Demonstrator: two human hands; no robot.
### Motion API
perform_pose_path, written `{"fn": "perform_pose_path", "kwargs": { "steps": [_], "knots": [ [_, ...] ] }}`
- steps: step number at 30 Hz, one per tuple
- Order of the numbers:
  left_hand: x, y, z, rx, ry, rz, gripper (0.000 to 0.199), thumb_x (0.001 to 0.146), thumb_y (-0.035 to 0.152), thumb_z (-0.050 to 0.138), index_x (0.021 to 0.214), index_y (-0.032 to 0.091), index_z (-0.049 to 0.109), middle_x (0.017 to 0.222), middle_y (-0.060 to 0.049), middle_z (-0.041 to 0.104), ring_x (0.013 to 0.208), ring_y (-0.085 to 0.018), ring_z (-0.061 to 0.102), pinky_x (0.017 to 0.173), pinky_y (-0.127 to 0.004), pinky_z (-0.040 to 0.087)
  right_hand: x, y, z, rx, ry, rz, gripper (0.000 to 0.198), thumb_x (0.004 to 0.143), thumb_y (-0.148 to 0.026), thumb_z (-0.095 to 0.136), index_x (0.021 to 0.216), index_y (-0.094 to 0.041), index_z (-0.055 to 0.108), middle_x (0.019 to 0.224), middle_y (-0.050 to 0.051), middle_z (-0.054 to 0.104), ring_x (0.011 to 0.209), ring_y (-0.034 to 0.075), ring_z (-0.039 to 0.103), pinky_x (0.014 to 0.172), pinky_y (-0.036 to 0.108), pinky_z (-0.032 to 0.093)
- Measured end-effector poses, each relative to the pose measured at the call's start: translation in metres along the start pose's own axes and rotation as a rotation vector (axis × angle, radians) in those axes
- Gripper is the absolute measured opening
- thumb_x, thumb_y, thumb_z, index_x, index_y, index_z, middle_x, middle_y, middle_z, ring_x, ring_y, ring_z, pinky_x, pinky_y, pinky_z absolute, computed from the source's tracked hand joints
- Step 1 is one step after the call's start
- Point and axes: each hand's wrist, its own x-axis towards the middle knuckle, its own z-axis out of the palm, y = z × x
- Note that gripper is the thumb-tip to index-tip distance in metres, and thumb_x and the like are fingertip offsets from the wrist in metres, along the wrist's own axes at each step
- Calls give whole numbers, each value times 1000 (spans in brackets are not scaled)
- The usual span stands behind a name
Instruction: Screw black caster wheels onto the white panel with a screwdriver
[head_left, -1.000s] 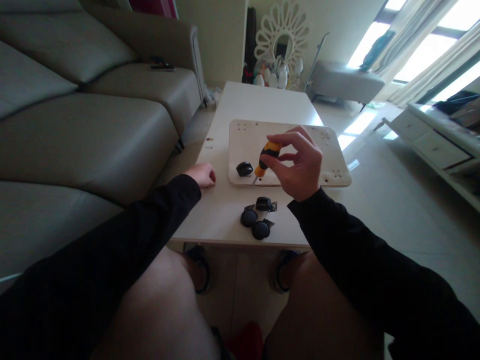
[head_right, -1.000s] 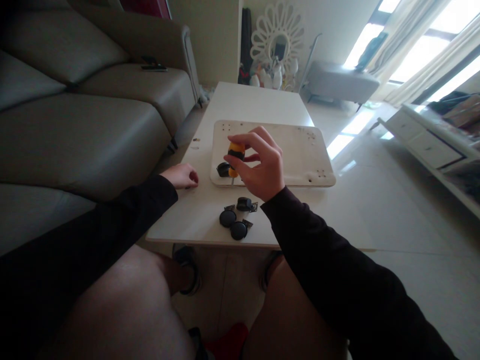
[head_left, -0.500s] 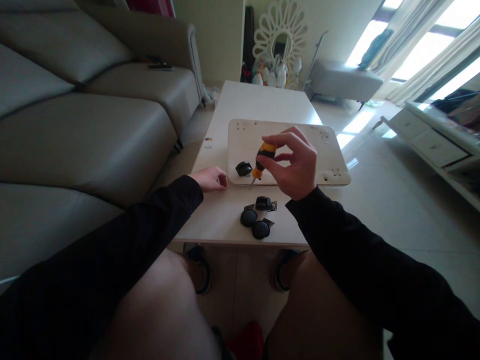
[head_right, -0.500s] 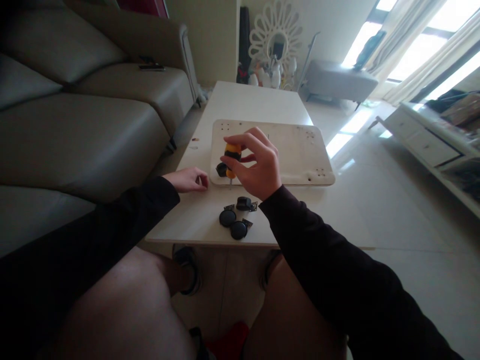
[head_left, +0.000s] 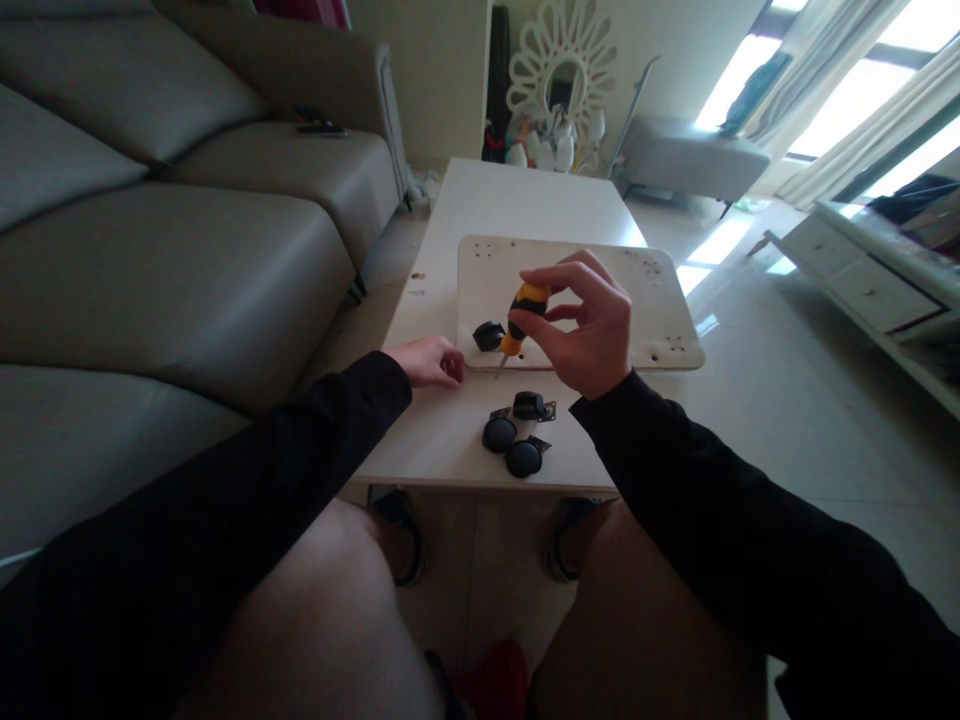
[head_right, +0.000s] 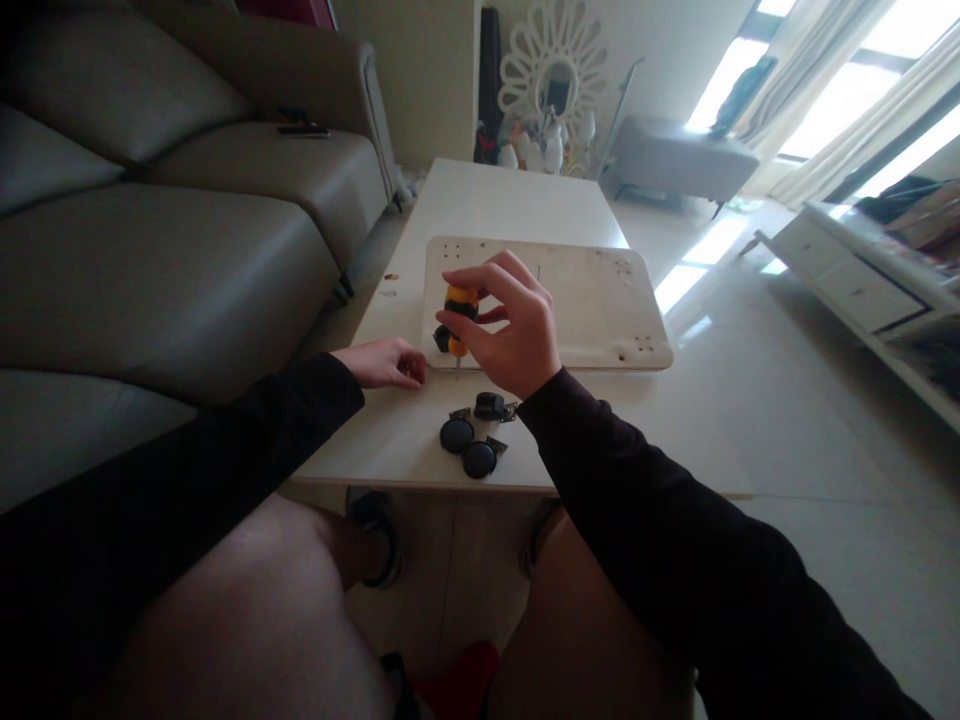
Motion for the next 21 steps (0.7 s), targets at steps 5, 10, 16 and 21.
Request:
{"fn": "perform_pose_path", "kwargs": {
  "steps": [5,10,16,21],
  "knots": [
    [0,8,1,-43,-31,21,13,73,25,77,78,15,71,73,-3,69,71,-17,62,70,-28,46,2,-3,2,9,14,22,27,77,-20,79,104,-25,73,97,-1,64,88,11,62,55,18,56],
    [-1,12,5,-37,-21,13,13,70,24,81,75,16,72,71,-1,68,70,-15,60,69,-28,45,0,-4,4,30,8,42,27,77,-23,79,103,-24,72,97,0,64,89,11,63,56,17,56],
    [0,12,7,-11,-33,-25,13,67,23,81,74,16,72,68,-1,68,67,-15,58,66,-28,44,-2,-6,5,36,-11,19,25,80,-22,77,104,-24,71,97,0,63,90,11,62,57,18,58],
    [1,15,8,-17,-66,-47,11,67,22,80,71,17,71,65,0,66,66,-16,58,66,-29,45,-3,-5,6,57,-51,41,26,81,-26,78,106,-25,72,100,0,63,92,11,64,58,18,59]
  ]
}}
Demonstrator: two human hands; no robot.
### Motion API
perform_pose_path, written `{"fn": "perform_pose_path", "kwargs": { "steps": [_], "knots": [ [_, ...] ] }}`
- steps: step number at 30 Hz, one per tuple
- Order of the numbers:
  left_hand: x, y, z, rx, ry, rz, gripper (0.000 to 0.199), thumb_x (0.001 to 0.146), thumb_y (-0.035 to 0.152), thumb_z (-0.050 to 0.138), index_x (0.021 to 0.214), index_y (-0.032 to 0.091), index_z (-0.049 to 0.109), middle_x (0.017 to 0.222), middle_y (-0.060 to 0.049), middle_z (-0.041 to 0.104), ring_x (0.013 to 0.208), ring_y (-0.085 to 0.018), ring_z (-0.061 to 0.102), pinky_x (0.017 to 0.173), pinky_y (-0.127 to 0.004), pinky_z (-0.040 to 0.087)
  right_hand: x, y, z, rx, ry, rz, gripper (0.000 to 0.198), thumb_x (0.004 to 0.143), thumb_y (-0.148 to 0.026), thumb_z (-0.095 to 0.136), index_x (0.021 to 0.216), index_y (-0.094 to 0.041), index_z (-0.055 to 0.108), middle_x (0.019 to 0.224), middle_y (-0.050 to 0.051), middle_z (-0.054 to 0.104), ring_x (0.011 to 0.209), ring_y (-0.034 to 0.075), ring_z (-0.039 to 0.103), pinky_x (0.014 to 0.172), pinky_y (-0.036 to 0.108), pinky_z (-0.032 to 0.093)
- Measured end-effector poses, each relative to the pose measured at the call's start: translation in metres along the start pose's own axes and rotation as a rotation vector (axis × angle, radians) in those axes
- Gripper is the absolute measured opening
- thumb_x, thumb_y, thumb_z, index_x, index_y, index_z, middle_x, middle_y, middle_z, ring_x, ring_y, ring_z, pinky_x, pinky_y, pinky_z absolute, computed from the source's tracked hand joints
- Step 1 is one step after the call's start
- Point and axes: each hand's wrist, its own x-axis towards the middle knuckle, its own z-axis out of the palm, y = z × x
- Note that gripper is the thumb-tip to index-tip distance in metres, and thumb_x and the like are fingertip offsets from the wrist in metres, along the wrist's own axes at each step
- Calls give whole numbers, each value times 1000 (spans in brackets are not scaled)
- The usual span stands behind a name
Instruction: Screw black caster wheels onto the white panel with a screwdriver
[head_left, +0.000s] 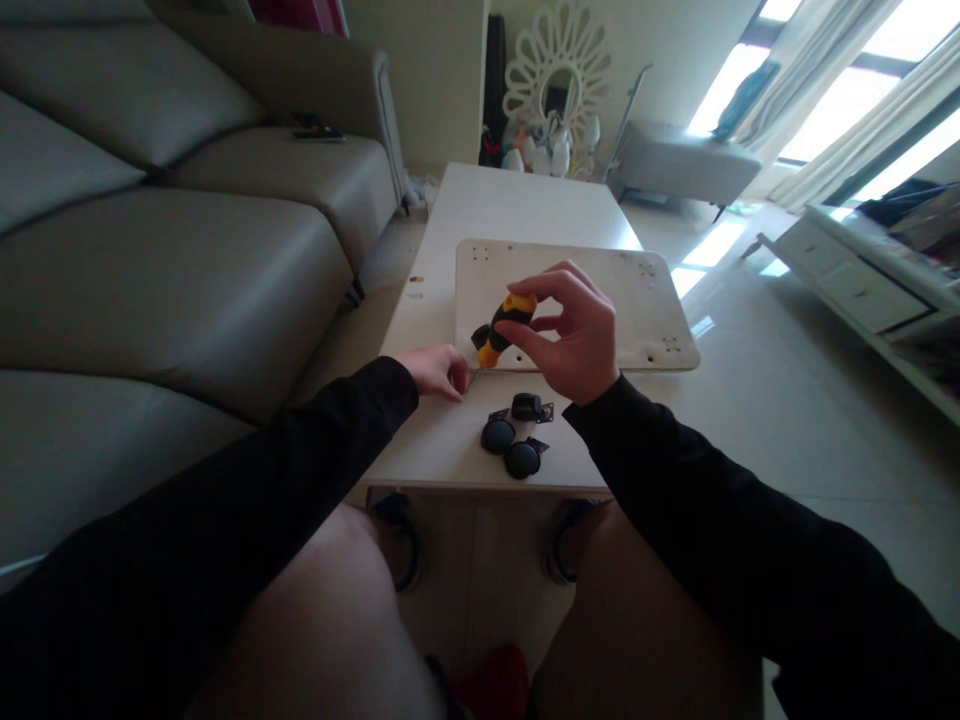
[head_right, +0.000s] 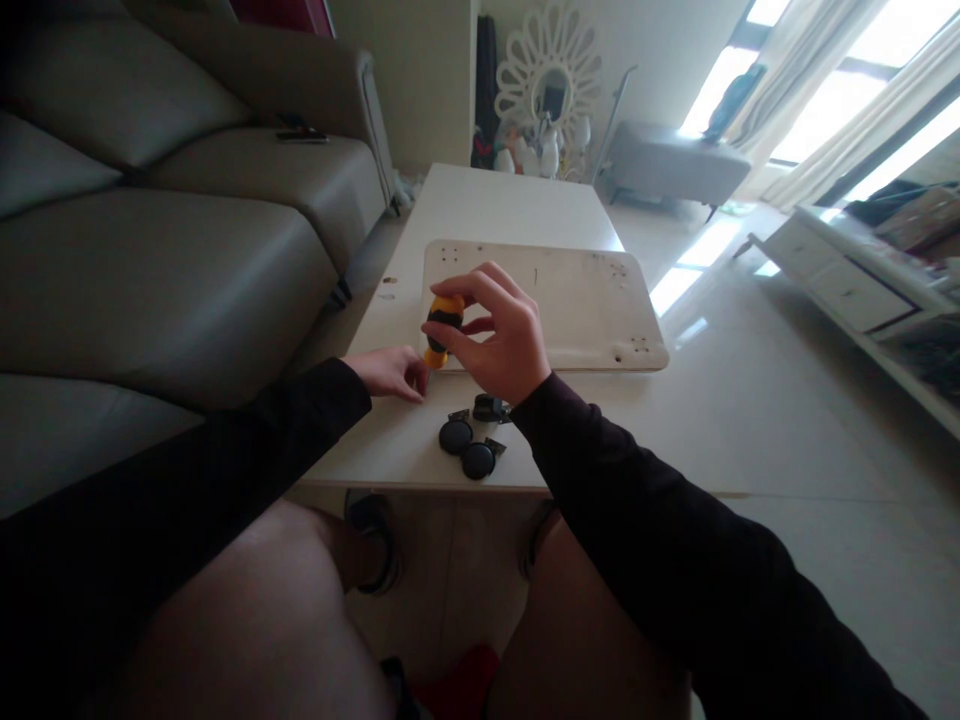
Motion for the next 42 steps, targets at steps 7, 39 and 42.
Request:
{"fn": "perform_pose_path", "kwargs": {
  "steps": [7,39,42],
  "knots": [
    [5,-2,2,10,-15,56,13,67,24,83,70,17,72,61,2,64,60,-13,55,59,-27,41,0,2,3,-3,-49,22,28,81,-26,78,108,-24,72,103,0,63,94,12,66,60,20,62],
    [6,-1,4,-24,-36,96,9,70,19,77,74,16,69,61,1,63,61,-13,57,61,-27,42,1,4,3,20,-37,10,30,78,-26,81,107,-26,74,99,-1,65,90,11,67,58,20,61],
    [7,-2,6,-22,-29,110,8,70,19,77,73,17,70,61,1,62,61,-13,57,59,-27,42,2,4,2,-6,-46,23,29,78,-27,81,106,-25,75,100,0,65,90,12,66,57,20,60]
  ]
}}
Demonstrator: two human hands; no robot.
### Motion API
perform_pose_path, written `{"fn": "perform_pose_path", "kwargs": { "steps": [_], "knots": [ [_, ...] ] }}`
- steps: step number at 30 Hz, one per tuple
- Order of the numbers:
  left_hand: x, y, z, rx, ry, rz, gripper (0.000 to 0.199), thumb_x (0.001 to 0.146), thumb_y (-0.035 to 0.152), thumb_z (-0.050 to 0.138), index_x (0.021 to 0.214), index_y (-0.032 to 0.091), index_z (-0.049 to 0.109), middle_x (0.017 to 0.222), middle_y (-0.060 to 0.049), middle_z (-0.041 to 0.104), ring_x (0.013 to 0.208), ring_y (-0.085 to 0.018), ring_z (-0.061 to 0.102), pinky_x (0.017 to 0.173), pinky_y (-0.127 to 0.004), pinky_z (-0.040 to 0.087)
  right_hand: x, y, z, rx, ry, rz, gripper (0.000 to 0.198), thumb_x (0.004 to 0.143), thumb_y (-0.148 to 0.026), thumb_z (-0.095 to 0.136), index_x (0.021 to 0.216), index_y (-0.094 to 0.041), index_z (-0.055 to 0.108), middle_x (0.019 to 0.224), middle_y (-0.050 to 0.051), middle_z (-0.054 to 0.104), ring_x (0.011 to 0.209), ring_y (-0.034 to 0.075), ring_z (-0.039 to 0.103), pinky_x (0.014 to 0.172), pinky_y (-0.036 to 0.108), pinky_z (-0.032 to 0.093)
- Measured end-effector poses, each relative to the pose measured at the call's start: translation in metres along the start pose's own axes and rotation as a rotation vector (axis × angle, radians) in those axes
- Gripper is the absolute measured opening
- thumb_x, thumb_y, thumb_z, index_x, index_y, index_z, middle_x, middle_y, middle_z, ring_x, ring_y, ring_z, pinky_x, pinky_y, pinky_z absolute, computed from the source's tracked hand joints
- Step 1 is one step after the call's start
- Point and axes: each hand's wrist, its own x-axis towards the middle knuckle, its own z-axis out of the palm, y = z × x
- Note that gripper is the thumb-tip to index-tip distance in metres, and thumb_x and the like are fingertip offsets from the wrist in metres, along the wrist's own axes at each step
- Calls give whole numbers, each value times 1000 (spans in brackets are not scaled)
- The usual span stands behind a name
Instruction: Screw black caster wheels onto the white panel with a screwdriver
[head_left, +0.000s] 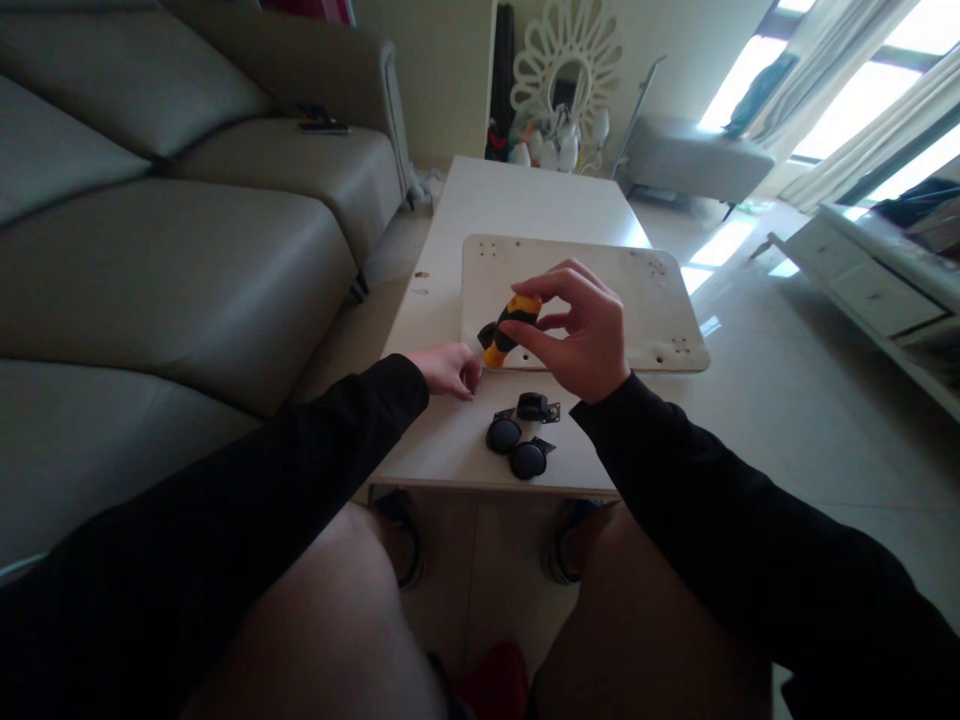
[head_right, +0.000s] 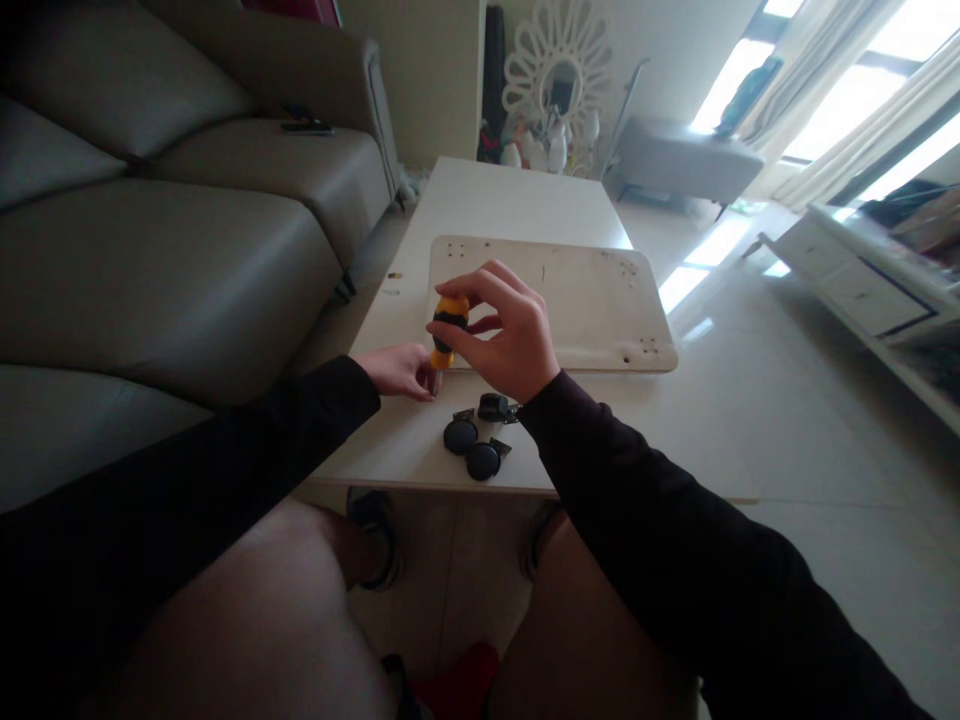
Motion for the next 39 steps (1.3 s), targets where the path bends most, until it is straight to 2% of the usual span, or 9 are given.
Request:
{"fn": "perform_pose_path", "kwargs": {
  "steps": [6,13,23,27,31,39],
  "knots": [
    [3,1,5,13,7,-3,8,71,20,76,75,16,71,67,-1,66,66,-16,60,62,-28,43,1,-3,-1,-4,-33,-21,27,80,-30,80,106,-25,75,99,0,67,88,12,68,57,21,60],
    [3,13,10,34,-2,-20,6,70,13,72,73,15,67,71,-2,66,69,-16,61,66,-28,45,0,-9,0,33,-98,-81,24,81,-28,80,104,-24,76,95,-2,67,86,10,68,61,21,62],
    [8,10,14,35,-9,11,10,69,14,73,74,16,66,71,-1,66,68,-16,61,64,-27,46,2,-8,1,61,-155,-23,27,83,-24,77,109,-23,75,101,0,67,91,11,68,62,19,61],
    [9,7,13,22,-25,41,11,68,15,75,73,16,65,67,0,63,65,-14,58,60,-25,45,2,-6,2,89,-188,-2,33,84,-20,73,117,-21,73,107,2,69,98,12,69,65,17,61],
    [6,11,13,12,-27,23,12,68,15,74,75,16,64,69,1,63,67,-15,58,63,-26,46,2,-6,2,108,-222,9,41,83,-16,70,123,-20,71,112,2,71,100,11,69,68,16,60],
    [6,13,13,15,-39,-27,14,67,14,73,78,16,65,74,-2,64,74,-18,60,70,-30,47,2,-4,3,92,-204,5,37,81,-19,76,118,-20,72,106,1,72,94,10,67,65,17,59]
  ]
}}
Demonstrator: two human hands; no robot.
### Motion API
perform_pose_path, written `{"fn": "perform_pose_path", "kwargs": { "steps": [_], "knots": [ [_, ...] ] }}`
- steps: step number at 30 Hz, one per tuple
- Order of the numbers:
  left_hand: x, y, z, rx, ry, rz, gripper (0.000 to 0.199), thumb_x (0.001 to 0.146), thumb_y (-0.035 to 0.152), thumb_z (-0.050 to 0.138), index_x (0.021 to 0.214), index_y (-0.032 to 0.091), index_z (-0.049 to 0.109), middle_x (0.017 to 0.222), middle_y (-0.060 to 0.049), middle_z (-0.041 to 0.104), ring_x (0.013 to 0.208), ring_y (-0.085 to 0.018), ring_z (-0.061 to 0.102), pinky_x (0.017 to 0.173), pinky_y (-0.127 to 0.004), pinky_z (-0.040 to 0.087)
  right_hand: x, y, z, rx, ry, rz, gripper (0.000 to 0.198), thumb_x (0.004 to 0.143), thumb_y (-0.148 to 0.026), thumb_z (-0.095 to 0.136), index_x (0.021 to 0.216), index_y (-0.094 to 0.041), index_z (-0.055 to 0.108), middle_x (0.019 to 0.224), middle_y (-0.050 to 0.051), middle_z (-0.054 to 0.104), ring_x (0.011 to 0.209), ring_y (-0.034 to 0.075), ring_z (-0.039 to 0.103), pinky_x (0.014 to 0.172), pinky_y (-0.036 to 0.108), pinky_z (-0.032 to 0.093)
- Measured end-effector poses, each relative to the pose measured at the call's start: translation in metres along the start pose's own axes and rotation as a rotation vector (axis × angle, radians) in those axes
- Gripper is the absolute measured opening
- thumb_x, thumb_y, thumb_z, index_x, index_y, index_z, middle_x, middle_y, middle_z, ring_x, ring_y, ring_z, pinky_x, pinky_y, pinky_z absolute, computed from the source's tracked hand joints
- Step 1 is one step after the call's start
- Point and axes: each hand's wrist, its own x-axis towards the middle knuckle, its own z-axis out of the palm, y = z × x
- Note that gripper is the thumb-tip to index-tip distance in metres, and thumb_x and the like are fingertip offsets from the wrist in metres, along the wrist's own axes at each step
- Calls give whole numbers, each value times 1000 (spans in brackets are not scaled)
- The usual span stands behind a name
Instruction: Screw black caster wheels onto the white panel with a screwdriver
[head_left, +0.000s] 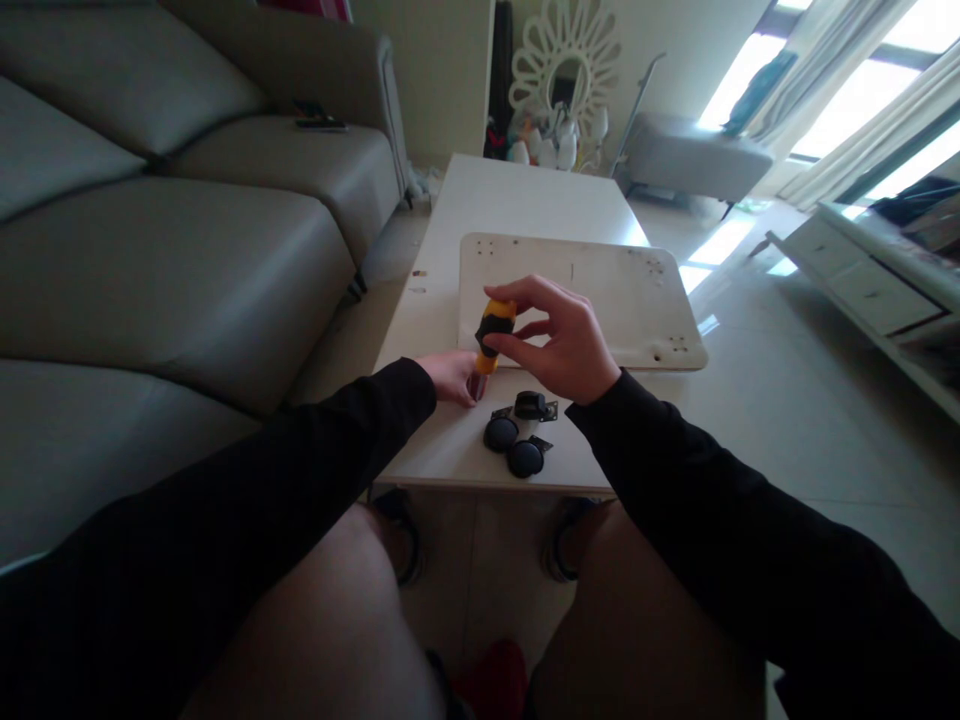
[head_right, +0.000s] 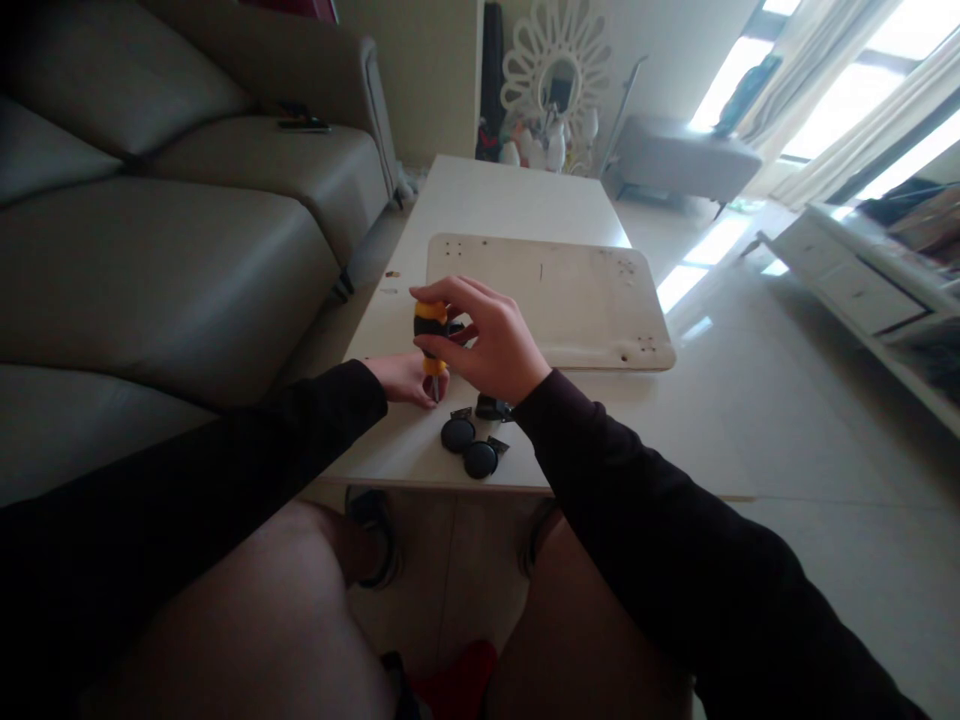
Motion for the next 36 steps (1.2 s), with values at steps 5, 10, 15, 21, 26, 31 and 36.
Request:
{"fn": "perform_pose_path", "kwargs": {
  "steps": [5,10,15,21,26,31,36],
  "knots": [
    [1,0,0,41,1,30,15,66,13,72,77,17,63,69,1,61,69,-15,57,67,-27,45,-2,1,-1,-3,12,-45,35,80,-17,77,115,-19,73,103,0,72,92,9,68,65,16,59],
    [-1,5,0,50,9,52,13,69,13,69,79,17,63,71,2,62,70,-14,58,68,-26,45,-2,-2,-2,-46,0,-90,33,82,-20,76,115,-19,73,103,1,73,94,11,70,68,19,62],
    [-2,9,0,65,0,12,12,69,12,69,78,17,62,74,1,62,75,-16,59,71,-27,46,-1,-3,-3,-31,-26,-100,34,82,-18,76,115,-18,73,101,1,71,92,10,69,67,17,60],
    [-2,10,1,69,8,-2,16,70,11,71,83,17,63,75,1,63,74,-16,60,70,-26,46,0,-3,-2,-29,-30,-62,34,82,-18,76,116,-18,73,101,1,71,91,10,68,66,17,60],
    [1,8,-1,111,-18,4,12,71,12,71,81,17,66,75,0,66,77,-17,63,73,-27,47,-1,-3,-2,-43,-24,-107,33,82,-18,76,115,-18,73,101,1,72,92,10,69,67,17,61],
    [1,7,-1,99,-14,38,9,72,13,71,79,17,66,74,0,65,76,-16,63,71,-26,46,-1,-4,-2,-57,-23,-158,33,82,-17,76,115,-17,73,99,1,72,90,9,69,68,17,60],
    [2,5,1,83,-6,38,9,71,11,71,78,16,67,72,0,66,73,-15,62,70,-25,46,0,-3,-2,-51,-36,-96,34,83,-20,75,116,-17,72,102,2,71,92,10,68,66,17,60]
  ]
}}
